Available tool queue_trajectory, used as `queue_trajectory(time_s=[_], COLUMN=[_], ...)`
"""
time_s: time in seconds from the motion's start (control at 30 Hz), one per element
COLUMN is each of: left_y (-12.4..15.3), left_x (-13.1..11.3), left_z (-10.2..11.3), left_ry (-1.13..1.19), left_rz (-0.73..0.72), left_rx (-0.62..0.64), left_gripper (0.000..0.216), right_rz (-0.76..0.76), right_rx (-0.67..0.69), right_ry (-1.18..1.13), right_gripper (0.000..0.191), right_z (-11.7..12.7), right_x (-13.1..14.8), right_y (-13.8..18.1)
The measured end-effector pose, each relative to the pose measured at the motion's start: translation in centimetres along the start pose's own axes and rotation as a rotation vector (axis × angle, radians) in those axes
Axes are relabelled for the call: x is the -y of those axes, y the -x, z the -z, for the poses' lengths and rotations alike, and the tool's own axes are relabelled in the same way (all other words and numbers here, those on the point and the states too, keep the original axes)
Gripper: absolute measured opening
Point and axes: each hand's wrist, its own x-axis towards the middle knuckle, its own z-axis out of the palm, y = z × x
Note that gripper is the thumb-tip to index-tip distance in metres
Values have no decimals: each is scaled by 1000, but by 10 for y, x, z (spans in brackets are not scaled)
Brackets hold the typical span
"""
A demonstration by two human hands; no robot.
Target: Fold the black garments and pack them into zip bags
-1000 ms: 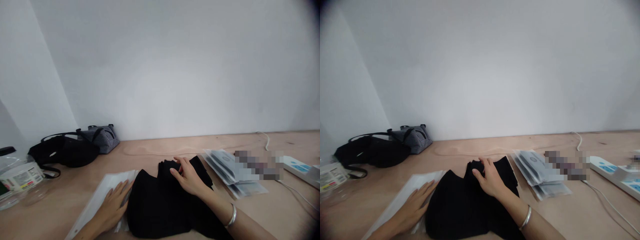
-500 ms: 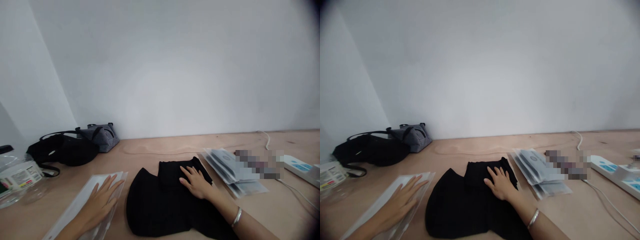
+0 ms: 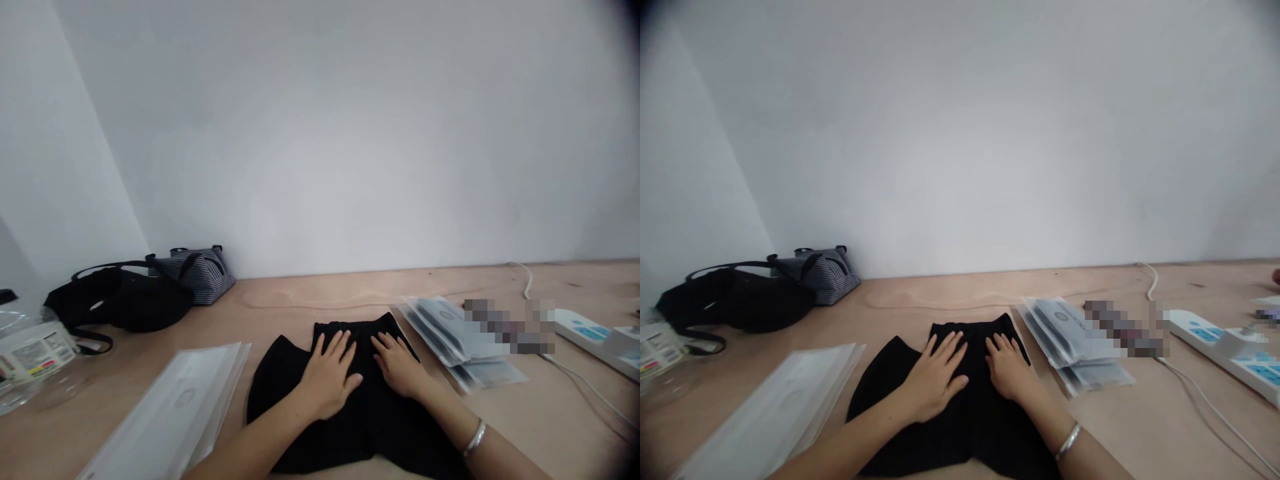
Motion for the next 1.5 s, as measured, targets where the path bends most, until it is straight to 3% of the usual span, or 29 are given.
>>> queue_trajectory(time_s=[0.17, 0.3, 0.37, 0.47, 0.57, 0.67, 0.8, 0.93, 1.13, 1.23, 1.37, 1.43, 1.5], left_y=[32, 59, 61, 49, 28, 9, -1, 1, 38, 70, 97, 98, 91], left_x=[34, 53, 54, 50, 54, 72, 97, 105, 99, 89, 70, 58, 45], left_z=[16, 15, 12, 13, 18, 17, 10, 19, 68, 88, 102, 102, 96], left_ry=[-157, -280, -324, -315, -175, -87, 2, 103, 299, 473, 627, 640, 555], left_rz=[285, 577, 635, 578, 462, 456, 485, 448, 274, 231, 174, 142, 165], left_rx=[-114, 12, 41, -69, -134, -129, -131, -170, -113, 46, 371, 390, 252], left_gripper=[57, 63, 63, 57, 49, 43, 33, 30, 28, 23, 20, 22, 22], right_rz=[-34, -90, -124, -149, -79, 6, -17, -31, -1, 94, 159, 200, 211], right_rx=[-16, -53, -80, -114, -136, -143, -128, -145, -187, -31, 416, 500, 384], right_ry=[38, 80, 108, 149, 181, 211, 242, 245, 151, -122, -395, -470, -487], right_gripper=[47, 46, 44, 36, 30, 32, 31, 30, 40, 39, 35, 35, 30], right_z=[3, 6, 9, 17, 29, 38, 40, 45, 82, 104, 126, 127, 117], right_x=[6, 14, 20, 27, 25, 13, -4, -8, -11, -17, -20, -17, -8], right_y=[1, 5, 7, 3, -12, -30, -43, -38, 5, 45, 80, 79, 66])
